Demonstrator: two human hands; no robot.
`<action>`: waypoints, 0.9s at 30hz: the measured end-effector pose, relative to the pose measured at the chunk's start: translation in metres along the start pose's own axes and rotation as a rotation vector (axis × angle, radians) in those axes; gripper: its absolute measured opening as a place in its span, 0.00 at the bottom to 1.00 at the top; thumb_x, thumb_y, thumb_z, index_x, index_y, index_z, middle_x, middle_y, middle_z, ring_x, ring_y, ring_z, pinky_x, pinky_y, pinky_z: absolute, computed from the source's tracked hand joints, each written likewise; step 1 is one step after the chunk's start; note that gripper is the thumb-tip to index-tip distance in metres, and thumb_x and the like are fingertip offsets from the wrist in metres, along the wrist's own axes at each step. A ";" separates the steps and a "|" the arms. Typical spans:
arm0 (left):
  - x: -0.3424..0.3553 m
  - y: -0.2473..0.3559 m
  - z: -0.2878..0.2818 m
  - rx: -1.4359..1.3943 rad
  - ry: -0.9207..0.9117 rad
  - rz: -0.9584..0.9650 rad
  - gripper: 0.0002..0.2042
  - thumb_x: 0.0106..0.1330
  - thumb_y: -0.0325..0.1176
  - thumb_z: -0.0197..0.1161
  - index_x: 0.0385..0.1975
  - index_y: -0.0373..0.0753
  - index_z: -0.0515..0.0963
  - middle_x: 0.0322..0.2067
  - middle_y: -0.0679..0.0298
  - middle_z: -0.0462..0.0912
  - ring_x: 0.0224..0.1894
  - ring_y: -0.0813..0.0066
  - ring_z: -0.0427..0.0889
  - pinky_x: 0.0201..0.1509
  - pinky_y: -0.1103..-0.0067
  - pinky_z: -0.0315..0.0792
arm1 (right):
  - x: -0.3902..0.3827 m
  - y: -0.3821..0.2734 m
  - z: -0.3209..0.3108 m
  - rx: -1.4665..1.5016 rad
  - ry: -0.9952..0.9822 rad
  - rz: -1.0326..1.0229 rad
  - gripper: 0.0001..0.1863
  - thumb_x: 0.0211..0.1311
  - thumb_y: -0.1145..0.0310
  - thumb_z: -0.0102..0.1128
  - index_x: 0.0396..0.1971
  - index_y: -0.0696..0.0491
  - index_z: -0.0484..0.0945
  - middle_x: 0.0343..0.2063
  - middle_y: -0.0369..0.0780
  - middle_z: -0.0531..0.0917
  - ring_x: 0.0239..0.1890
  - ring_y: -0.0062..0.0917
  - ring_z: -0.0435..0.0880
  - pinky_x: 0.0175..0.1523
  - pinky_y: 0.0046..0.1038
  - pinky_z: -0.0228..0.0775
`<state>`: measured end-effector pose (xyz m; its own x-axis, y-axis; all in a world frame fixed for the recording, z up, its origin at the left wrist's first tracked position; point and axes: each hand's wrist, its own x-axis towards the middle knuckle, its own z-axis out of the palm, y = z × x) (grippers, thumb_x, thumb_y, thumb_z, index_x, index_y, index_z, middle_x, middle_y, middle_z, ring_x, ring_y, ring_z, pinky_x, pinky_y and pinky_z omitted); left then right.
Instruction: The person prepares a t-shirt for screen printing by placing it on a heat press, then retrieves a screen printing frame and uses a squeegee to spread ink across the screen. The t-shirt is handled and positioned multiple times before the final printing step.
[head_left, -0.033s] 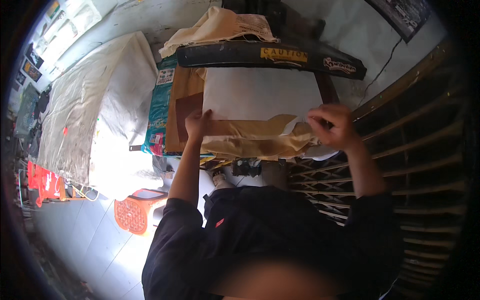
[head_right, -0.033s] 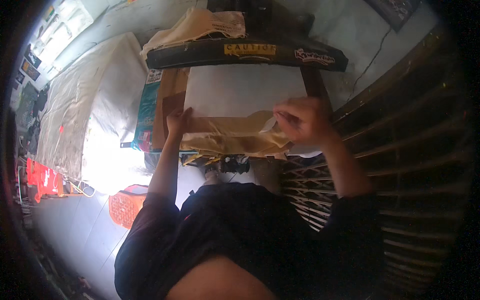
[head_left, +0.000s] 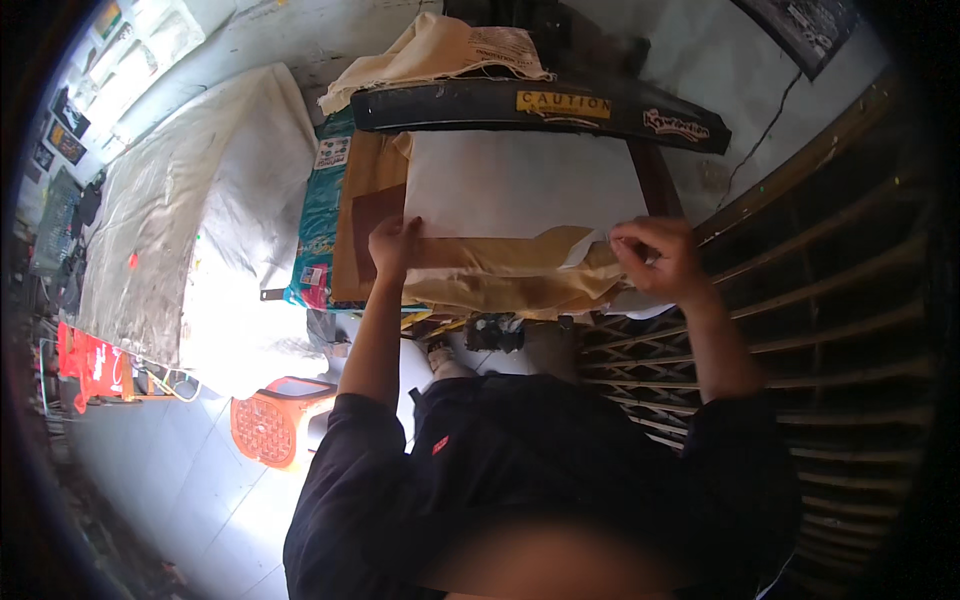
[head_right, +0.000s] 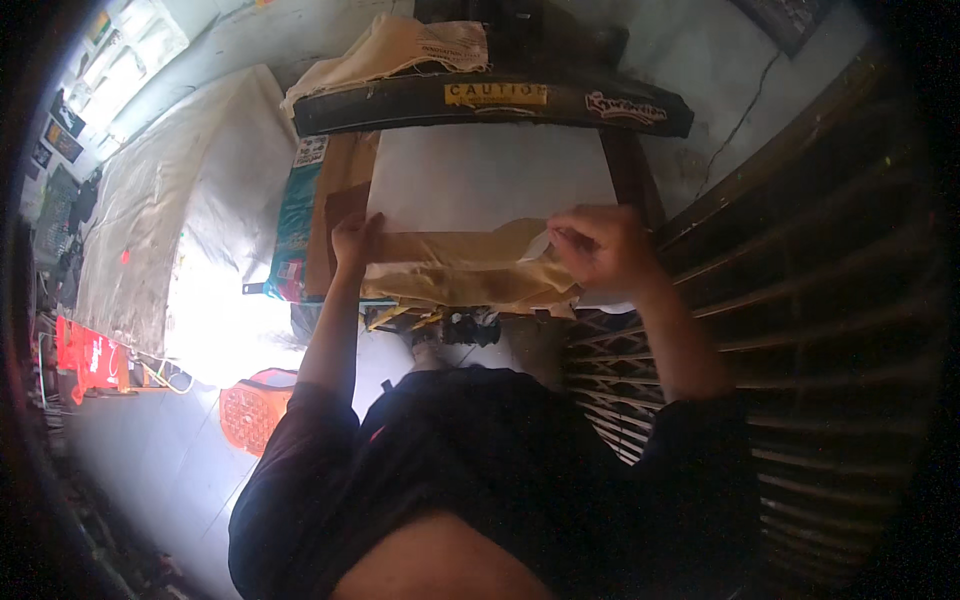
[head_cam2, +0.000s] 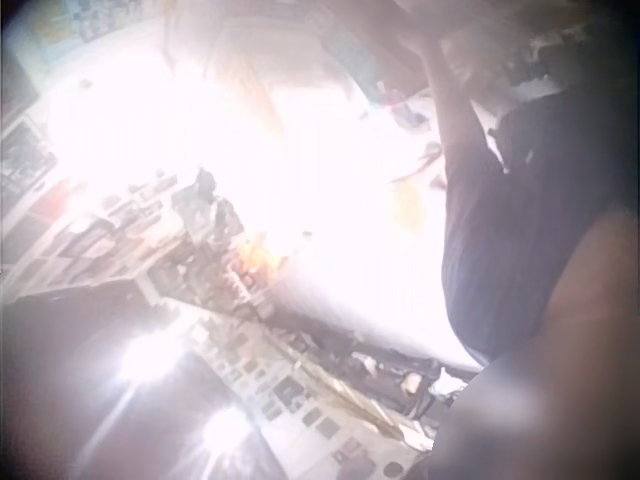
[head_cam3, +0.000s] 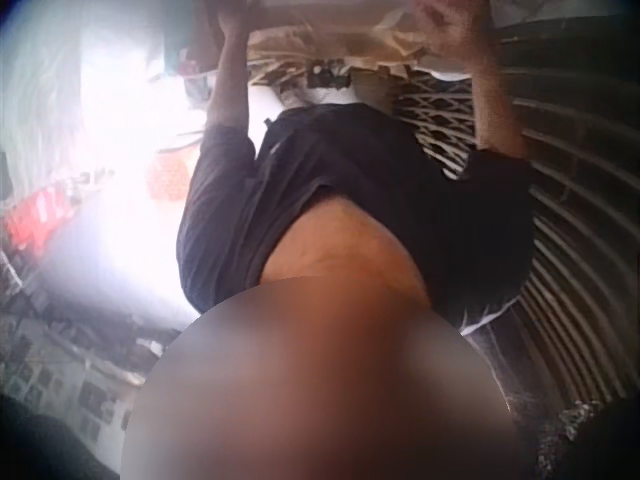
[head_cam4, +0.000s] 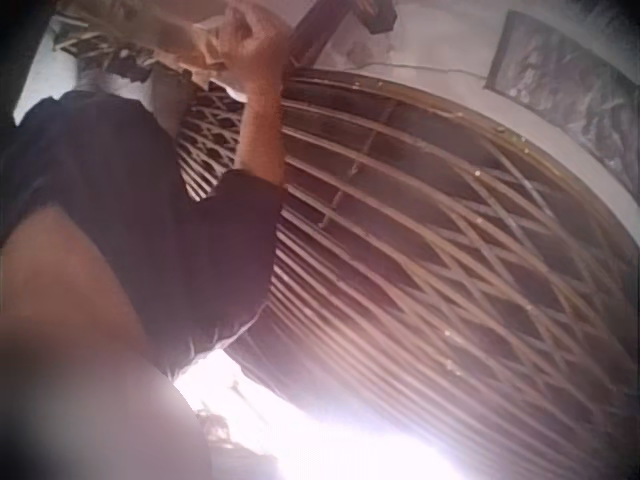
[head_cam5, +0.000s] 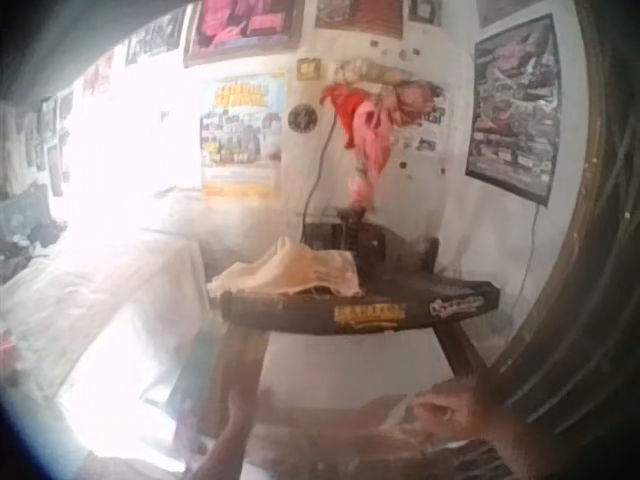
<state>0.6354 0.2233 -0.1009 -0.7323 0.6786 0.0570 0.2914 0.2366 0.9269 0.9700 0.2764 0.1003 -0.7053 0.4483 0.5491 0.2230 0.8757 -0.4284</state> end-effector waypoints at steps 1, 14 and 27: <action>0.008 -0.017 -0.001 -0.025 0.026 0.031 0.12 0.49 0.38 0.65 0.25 0.35 0.80 0.22 0.57 0.81 0.26 0.67 0.80 0.32 0.76 0.72 | -0.017 0.003 0.011 0.039 0.037 0.112 0.03 0.47 0.77 0.60 0.25 0.58 0.77 0.16 0.36 0.77 0.16 0.16 0.72 0.23 0.18 0.63; -0.019 -0.068 -0.118 -0.487 0.322 -0.204 0.11 0.57 0.28 0.57 0.37 0.28 0.72 0.34 0.57 0.75 0.30 0.71 0.77 0.31 0.81 0.74 | -0.149 0.028 0.077 0.343 0.118 0.675 0.08 0.53 0.70 0.57 0.26 0.60 0.77 0.17 0.37 0.78 0.21 0.16 0.74 0.28 0.20 0.65; -0.062 -0.157 -0.186 0.929 0.242 -0.562 0.09 0.58 0.31 0.54 0.25 0.30 0.73 0.28 0.58 0.75 0.27 0.69 0.77 0.31 0.77 0.75 | -0.113 -0.004 0.154 0.386 0.058 0.709 0.08 0.54 0.70 0.57 0.28 0.61 0.77 0.18 0.35 0.79 0.22 0.14 0.75 0.29 0.18 0.66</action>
<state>0.5204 0.0145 -0.1806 -0.9761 0.1818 -0.1190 0.1540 0.9653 0.2110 0.9456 0.1951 -0.0704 -0.4452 0.8913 0.0860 0.3489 0.2611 -0.9000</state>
